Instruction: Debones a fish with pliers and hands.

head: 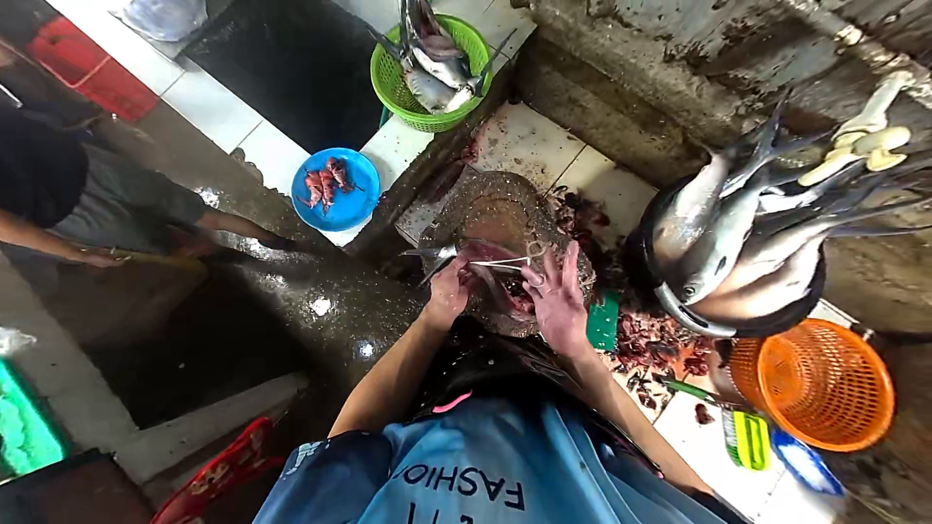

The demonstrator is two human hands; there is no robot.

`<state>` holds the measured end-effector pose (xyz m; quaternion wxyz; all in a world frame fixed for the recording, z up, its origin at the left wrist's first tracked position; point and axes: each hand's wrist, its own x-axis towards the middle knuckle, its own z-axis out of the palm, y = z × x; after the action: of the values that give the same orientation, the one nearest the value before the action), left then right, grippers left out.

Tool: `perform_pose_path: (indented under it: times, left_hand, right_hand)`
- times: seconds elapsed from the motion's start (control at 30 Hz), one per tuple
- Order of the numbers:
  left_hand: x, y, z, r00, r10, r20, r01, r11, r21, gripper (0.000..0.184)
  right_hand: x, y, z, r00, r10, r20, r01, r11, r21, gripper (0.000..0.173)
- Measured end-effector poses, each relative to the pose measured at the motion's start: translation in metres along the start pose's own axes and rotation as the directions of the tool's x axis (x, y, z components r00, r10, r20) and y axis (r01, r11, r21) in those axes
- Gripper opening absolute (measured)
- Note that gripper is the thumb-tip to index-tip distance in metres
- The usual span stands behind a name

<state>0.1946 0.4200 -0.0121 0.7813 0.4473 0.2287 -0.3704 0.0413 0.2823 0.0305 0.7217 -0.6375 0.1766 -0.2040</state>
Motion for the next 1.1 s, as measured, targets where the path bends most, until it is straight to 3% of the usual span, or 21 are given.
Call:
perform_pose_path:
  times: [0.03, 0.07, 0.1, 0.13, 0.17, 0.2, 0.27, 0.33, 0.4, 0.47, 0.53, 0.57, 0.73, 0.8, 0.93, 1.1]
  left_hand:
    - [-0.001, 0.0, 0.0, 1.0, 0.014, -0.008, -0.014, 1.0, 0.026, 0.024]
    - [-0.002, -0.001, 0.0, 0.999, 0.045, -0.002, -0.045, 0.996, 0.08, 0.024]
    - [-0.002, -0.004, -0.001, 0.996, 0.083, 0.016, -0.084, 0.985, 0.15, 0.022]
    - [-0.003, -0.005, -0.003, 0.99, 0.123, 0.068, -0.135, 0.965, 0.224, 0.02]
    - [-0.005, -0.004, -0.007, 0.977, 0.155, 0.149, -0.193, 0.938, 0.287, 0.021]
    - [-0.005, -0.003, -0.01, 0.957, 0.181, 0.226, -0.251, 0.908, 0.335, 0.023]
    - [-0.001, 0.001, -0.015, 0.916, 0.216, 0.337, -0.353, 0.833, 0.426, 0.031]
    - [-0.005, 0.003, -0.018, 0.899, 0.218, 0.38, -0.404, 0.746, 0.53, 0.03]
    - [-0.01, 0.007, -0.017, 0.88, 0.209, 0.427, -0.442, 0.691, 0.573, 0.022]
    - [-0.024, 0.012, -0.014, 0.877, 0.166, 0.451, -0.43, 0.691, 0.581, 0.022]
    - [-0.037, 0.018, -0.014, 0.892, 0.141, 0.43, -0.385, 0.735, 0.558, 0.023]
    - [-0.039, 0.021, -0.015, 0.902, 0.132, 0.412, -0.355, 0.769, 0.531, 0.024]
    - [-0.037, 0.03, -0.013, 0.939, 0.135, 0.316, -0.282, 0.829, 0.483, 0.023]
    - [-0.041, 0.027, -0.013, 0.937, 0.143, 0.319, -0.292, 0.822, 0.489, 0.022]
    - [-0.043, 0.031, -0.016, 0.923, 0.152, 0.352, -0.337, 0.758, 0.558, 0.021]
    - [-0.008, 0.026, -0.024, 0.869, 0.198, 0.454, -0.453, 0.687, 0.568, 0.014]
  right_hand:
    - [-0.001, -0.003, 0.004, 0.995, -0.088, 0.048, 0.097, 0.963, -0.252, 0.087]
    - [-0.001, -0.007, 0.008, 0.989, -0.112, 0.099, 0.149, 0.779, -0.609, 0.091]
    - [-0.001, -0.011, 0.013, 0.986, -0.068, 0.15, 0.163, 0.524, -0.836, 0.088]
    - [0.0, -0.016, 0.017, 0.983, 0.047, 0.178, 0.152, 0.332, -0.931, 0.085]
    - [0.002, -0.02, 0.018, 0.966, 0.183, 0.181, 0.136, 0.233, -0.963, 0.077]
    - [0.005, -0.024, 0.018, 0.929, 0.322, 0.181, 0.115, 0.215, -0.97, 0.065]
    - [0.013, -0.029, 0.016, 0.841, 0.495, 0.218, 0.043, 0.341, -0.939, 0.041]
    - [0.011, -0.028, 0.013, 0.823, 0.493, 0.283, -0.062, 0.572, -0.818, 0.031]
    - [0.009, -0.034, 0.019, 0.882, 0.381, 0.278, -0.156, 0.792, -0.59, 0.021]
    - [0.011, -0.051, 0.026, 0.966, 0.172, 0.192, -0.076, 0.902, -0.424, 0.023]
    - [0.02, -0.057, 0.019, 0.988, -0.051, 0.146, 0.126, 0.815, -0.565, 0.038]
    - [0.023, -0.054, 0.012, 0.985, -0.066, 0.159, 0.155, 0.749, -0.644, 0.045]
    - [-0.008, -0.021, -0.004, 0.944, 0.244, 0.223, 0.102, 0.429, -0.898, 0.06]
    - [-0.015, -0.009, -0.003, 0.933, 0.302, 0.195, 0.062, 0.4, -0.915, 0.062]
    - [-0.015, 0.018, 0.004, 0.938, 0.282, 0.202, 0.076, 0.401, -0.913, 0.057]
    - [-0.023, 0.034, 0.01, 0.951, 0.229, 0.209, 0.1, 0.412, -0.906, 0.049]
